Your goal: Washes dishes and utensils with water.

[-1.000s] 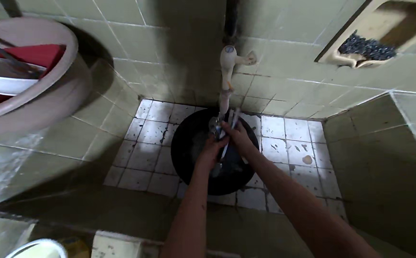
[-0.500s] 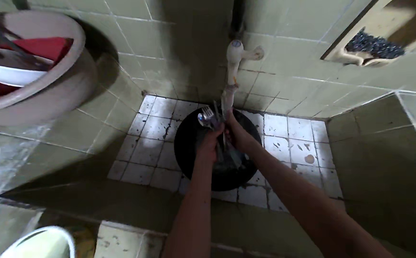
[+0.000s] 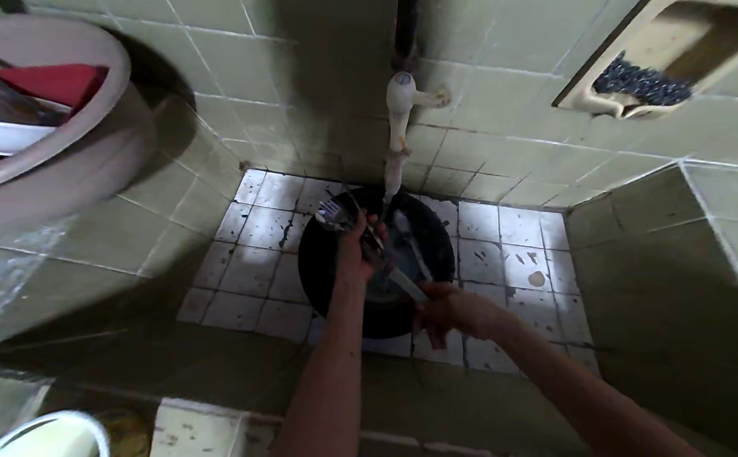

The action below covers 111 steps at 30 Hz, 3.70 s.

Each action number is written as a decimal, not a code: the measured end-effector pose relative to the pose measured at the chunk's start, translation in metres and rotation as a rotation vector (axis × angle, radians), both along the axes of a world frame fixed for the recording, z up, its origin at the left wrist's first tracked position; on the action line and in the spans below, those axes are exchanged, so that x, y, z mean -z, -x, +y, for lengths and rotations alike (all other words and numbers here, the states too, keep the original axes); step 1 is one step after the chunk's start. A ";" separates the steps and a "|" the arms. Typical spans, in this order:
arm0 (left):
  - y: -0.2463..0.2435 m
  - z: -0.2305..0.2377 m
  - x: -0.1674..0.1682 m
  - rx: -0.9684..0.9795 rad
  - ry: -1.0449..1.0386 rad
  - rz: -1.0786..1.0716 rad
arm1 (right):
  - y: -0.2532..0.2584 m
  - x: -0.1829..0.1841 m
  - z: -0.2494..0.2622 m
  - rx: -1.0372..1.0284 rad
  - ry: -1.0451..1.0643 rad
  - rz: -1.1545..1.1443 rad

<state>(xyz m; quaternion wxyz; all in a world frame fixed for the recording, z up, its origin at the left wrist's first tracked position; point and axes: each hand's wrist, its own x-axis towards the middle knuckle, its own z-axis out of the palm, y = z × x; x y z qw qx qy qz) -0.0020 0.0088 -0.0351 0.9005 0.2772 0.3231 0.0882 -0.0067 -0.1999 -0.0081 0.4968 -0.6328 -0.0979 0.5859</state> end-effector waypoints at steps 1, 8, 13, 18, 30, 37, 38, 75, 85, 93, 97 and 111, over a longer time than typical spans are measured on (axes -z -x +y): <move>-0.001 0.002 0.002 -0.017 -0.014 0.013 | -0.001 0.001 -0.012 -0.006 0.008 0.019; -0.002 -0.002 0.011 -0.025 -0.222 0.086 | -0.001 0.020 -0.065 0.303 -0.085 0.040; -0.006 -0.040 -0.002 0.227 -0.244 0.135 | -0.025 0.000 0.011 0.575 -0.008 -0.313; 0.000 -0.051 -0.016 0.283 -0.215 0.156 | -0.030 0.001 0.067 0.395 0.237 -0.900; 0.003 -0.031 -0.016 0.417 -0.389 0.171 | -0.061 0.012 0.064 0.723 -0.067 -0.586; 0.013 -0.011 -0.029 0.778 -0.440 0.054 | -0.096 0.012 0.088 0.492 -0.247 -0.121; 0.014 -0.008 -0.026 0.773 -0.398 0.025 | -0.096 0.011 0.092 0.499 -0.238 -0.124; 0.013 0.009 -0.011 0.774 -0.092 -0.039 | -0.106 0.014 0.105 0.363 -0.409 -0.005; 0.008 0.008 -0.010 0.812 -0.144 0.068 | -0.097 0.021 0.106 0.587 -0.189 -0.050; 0.008 -0.004 -0.018 0.712 -0.343 0.102 | -0.100 0.016 0.094 0.563 -0.236 -0.168; 0.012 0.000 -0.014 0.766 -0.327 0.056 | -0.092 0.003 0.105 0.392 -0.134 -0.403; 0.006 -0.002 -0.018 0.750 -0.395 0.162 | -0.091 0.001 0.110 0.614 -0.184 -0.248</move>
